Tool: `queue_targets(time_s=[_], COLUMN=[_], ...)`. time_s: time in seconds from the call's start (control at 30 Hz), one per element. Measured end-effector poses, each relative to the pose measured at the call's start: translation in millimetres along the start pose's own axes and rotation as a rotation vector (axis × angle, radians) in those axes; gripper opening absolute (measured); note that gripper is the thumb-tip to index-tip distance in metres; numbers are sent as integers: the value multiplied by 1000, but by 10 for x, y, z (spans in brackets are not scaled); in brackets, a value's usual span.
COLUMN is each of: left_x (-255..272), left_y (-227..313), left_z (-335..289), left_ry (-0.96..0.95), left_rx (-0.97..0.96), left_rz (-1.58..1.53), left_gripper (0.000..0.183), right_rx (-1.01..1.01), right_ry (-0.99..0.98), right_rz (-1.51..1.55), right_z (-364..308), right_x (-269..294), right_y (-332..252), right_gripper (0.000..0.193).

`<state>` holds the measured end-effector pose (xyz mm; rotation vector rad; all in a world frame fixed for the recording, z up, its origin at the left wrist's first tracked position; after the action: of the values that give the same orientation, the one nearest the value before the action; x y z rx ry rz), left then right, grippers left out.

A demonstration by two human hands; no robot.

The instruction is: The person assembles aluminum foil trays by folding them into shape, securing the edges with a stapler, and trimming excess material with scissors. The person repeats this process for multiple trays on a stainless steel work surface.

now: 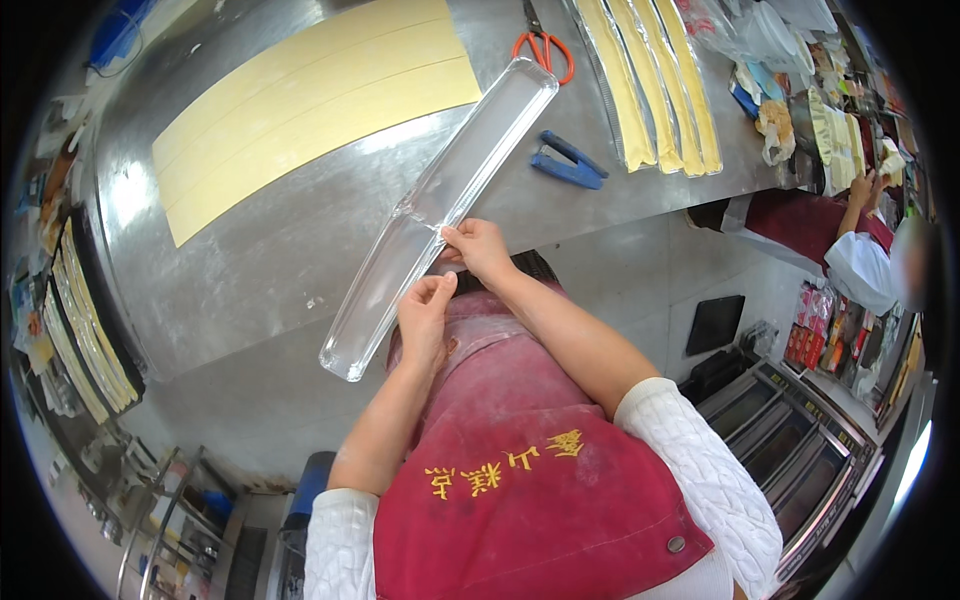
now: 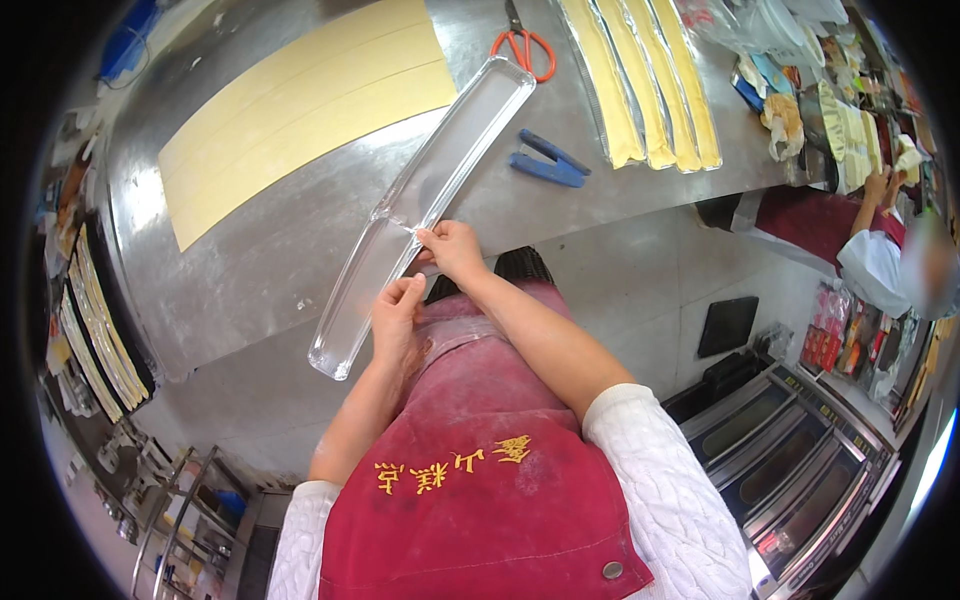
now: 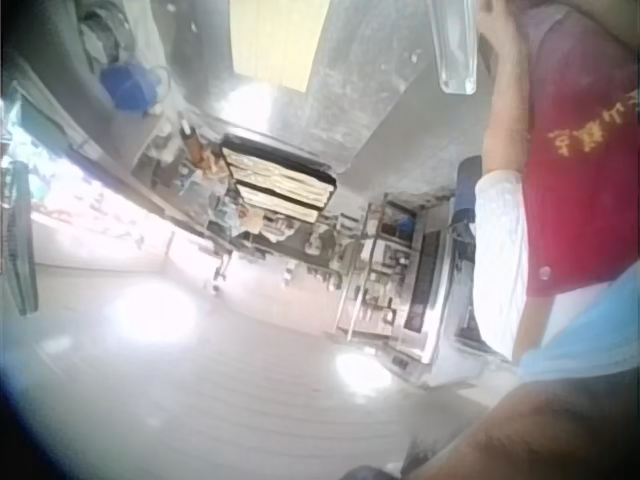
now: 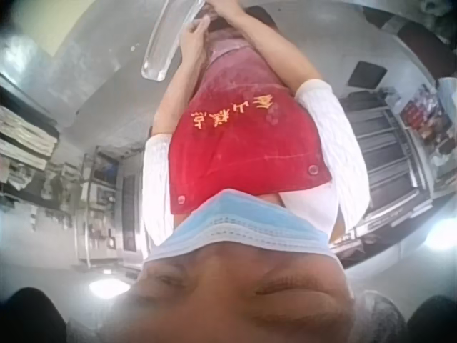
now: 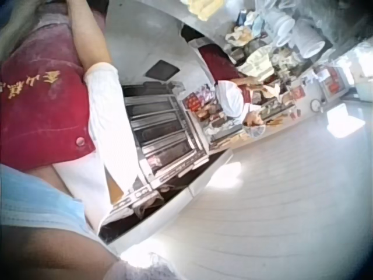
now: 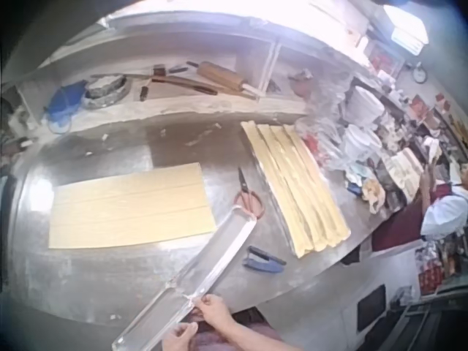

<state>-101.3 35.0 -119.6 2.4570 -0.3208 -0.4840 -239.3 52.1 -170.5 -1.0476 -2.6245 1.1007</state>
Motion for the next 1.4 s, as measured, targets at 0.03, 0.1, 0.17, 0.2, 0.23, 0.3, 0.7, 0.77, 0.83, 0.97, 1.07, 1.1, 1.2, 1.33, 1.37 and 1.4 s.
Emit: queue_targets(time_s=[0.03,0.1,0.17,0.2,0.23,0.3,0.7,0.77,0.83,0.97,1.07,1.1,1.2,1.33,1.37,1.4], left_x=[-67,-23,-8,8,14,38,161,166,175,190,194,195,171,144,155,166], left_y=[-226,-423,-439,-469,-469,-481,-303,-315,-337,-357,-341,-339,-306,-274,-271,-266], left_z=[28,95,323,423,492,588,590,605,627,661,678,693,668,634,635,638], left_ry=[-45,94,122,136,137,137,154,153,164,190,180,174,165,131,132,132], left_rx=[168,268,199,161,128,62,-102,-105,-105,-105,-121,-127,-129,-134,-141,-148], left_rz=[-271,-481,-648,-734,-750,-780,-596,-594,-594,-585,-584,-596,-616,-637,-636,-634], left_gripper=[19,17,17,18,16,14,9,10,14,14,13,13,12,12,12,12], right_rx=[5,15,22,16,12,2,-44,-40,-50,-50,-37,-39,-39,-19,-14,-6], right_ry=[-7,-32,-58,-66,-74,-81,-136,-145,-139,-109,-112,-108,-104,-114,-115,-111], right_rz=[16,18,-13,-18,-21,-25,64,75,56,20,75,83,97,91,87,98], right_z=[-6,9,27,19,-4,-35,-68,-23,2,31,26,24,10,-9,-22,-32], right_x=[-11,-46,-56,-64,-86,-115,-122,-123,-95,-81,-101,-102,-120,-118,-122,-124], right_y=[-15,-9,40,55,38,-7,-17,43,83,94,88,89,66,40,31,21], right_gripper=[20,19,17,17,17,17,21,21,21,20,19,18,18,18,19,20])
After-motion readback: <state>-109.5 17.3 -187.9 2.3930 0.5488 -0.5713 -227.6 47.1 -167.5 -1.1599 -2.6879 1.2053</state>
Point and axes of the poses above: each hand's wrist, its own z-axis towards the middle knuckle, its own x-axis out of the back of the hand, y = z × x, the point moved 10 cm from there along z, towards the middle knuckle, and after that the axes turned 5 degrees about -y, right-handed, at the moved point
